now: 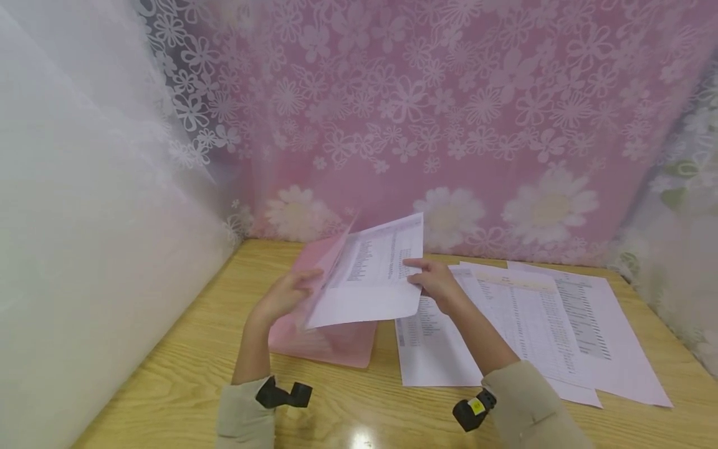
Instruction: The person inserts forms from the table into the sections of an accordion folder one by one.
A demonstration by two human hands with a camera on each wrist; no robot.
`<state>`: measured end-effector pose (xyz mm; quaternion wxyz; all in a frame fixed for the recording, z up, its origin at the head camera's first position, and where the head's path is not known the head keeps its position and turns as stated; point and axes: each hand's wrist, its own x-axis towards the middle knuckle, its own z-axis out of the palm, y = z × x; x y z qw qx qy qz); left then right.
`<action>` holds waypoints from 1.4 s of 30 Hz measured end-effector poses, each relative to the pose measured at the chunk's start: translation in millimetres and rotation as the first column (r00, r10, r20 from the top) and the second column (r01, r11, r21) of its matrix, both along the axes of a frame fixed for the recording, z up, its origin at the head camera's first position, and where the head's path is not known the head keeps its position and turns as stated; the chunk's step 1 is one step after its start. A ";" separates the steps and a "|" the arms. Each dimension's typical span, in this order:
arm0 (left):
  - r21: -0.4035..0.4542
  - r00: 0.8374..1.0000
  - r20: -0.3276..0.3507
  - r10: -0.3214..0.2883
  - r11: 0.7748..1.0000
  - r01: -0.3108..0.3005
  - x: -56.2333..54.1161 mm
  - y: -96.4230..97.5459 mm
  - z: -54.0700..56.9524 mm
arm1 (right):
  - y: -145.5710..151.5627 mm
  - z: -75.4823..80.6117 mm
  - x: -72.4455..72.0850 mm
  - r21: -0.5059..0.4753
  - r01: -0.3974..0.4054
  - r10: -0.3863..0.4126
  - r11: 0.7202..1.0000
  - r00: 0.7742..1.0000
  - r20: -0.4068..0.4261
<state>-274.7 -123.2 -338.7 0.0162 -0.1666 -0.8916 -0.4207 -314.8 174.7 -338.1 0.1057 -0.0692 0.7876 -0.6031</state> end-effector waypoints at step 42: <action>-0.079 0.999 0.033 0.032 0.996 -0.029 5.0 11.5 3.3 | -66.6 -29.4 -13.4 0.115 0.139 -0.128 0.984 0.987 -0.100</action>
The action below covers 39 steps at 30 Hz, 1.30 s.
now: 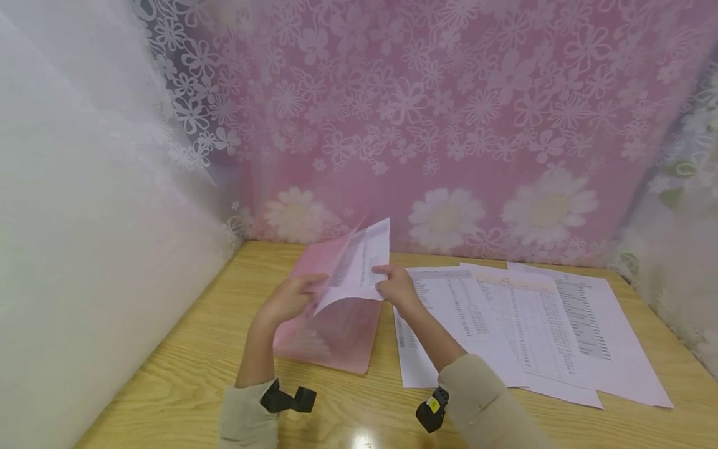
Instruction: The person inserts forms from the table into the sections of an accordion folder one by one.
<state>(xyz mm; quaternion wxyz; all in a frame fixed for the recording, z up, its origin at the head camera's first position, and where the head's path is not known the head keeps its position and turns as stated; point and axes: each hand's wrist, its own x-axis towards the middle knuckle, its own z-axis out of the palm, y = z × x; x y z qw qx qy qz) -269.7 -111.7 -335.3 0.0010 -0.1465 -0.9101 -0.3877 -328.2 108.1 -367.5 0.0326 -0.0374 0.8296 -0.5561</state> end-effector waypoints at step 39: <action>-0.449 0.916 -0.399 -0.038 0.879 -0.159 9.2 38.5 -2.5 | -46.0 -24.8 3.0 0.104 -0.139 0.151 0.985 0.981 -0.124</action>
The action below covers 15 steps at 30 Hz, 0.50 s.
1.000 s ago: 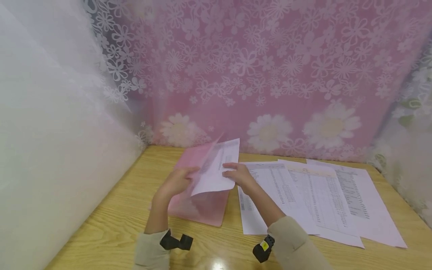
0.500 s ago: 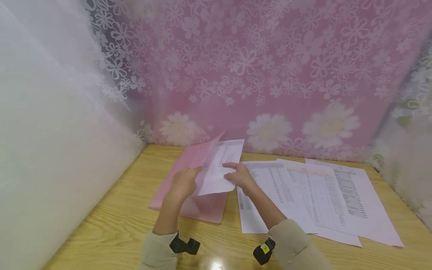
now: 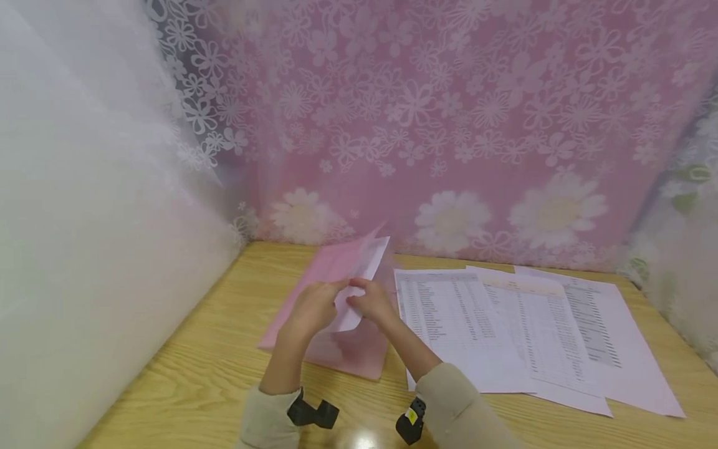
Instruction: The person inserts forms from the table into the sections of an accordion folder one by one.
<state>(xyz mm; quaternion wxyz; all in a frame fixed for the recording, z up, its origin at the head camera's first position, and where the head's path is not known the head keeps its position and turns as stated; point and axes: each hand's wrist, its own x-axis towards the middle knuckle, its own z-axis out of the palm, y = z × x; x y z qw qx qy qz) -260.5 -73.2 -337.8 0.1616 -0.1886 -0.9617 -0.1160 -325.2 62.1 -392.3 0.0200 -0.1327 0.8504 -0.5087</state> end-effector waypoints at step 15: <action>0.150 0.990 0.143 0.010 0.988 -0.032 -0.6 -6.9 4.1 | -0.7 2.1 1.4 -0.018 0.117 -0.118 0.993 0.993 -0.032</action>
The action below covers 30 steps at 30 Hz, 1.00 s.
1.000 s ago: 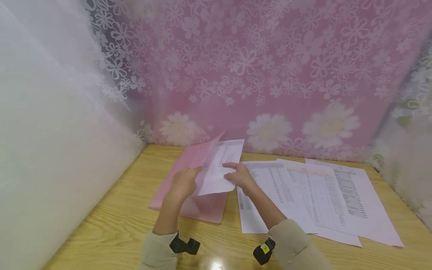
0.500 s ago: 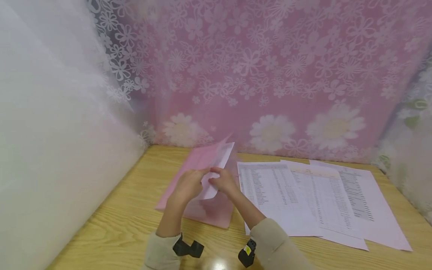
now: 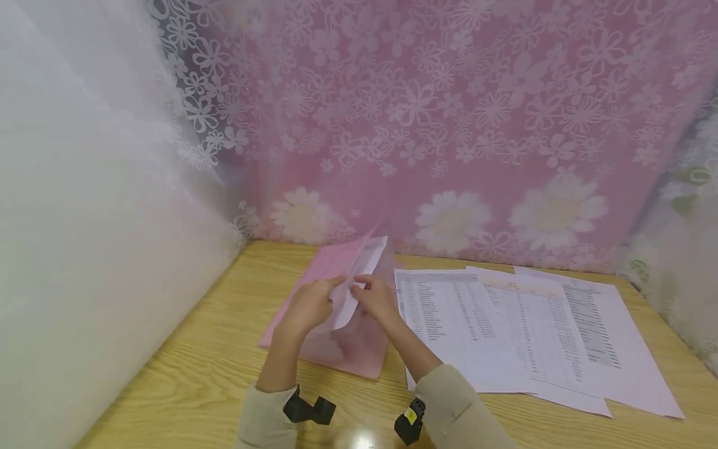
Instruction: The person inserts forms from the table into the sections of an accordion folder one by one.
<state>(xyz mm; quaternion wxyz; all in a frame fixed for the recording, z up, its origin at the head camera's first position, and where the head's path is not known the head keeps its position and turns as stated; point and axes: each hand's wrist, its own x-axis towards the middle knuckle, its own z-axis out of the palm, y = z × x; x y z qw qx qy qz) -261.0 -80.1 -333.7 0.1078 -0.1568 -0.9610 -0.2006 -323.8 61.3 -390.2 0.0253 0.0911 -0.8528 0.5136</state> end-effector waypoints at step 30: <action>0.148 0.996 0.040 0.080 0.985 -0.085 -6.9 -4.5 -0.3 | 38.1 16.0 17.1 -0.277 -0.035 0.034 0.960 0.999 -0.011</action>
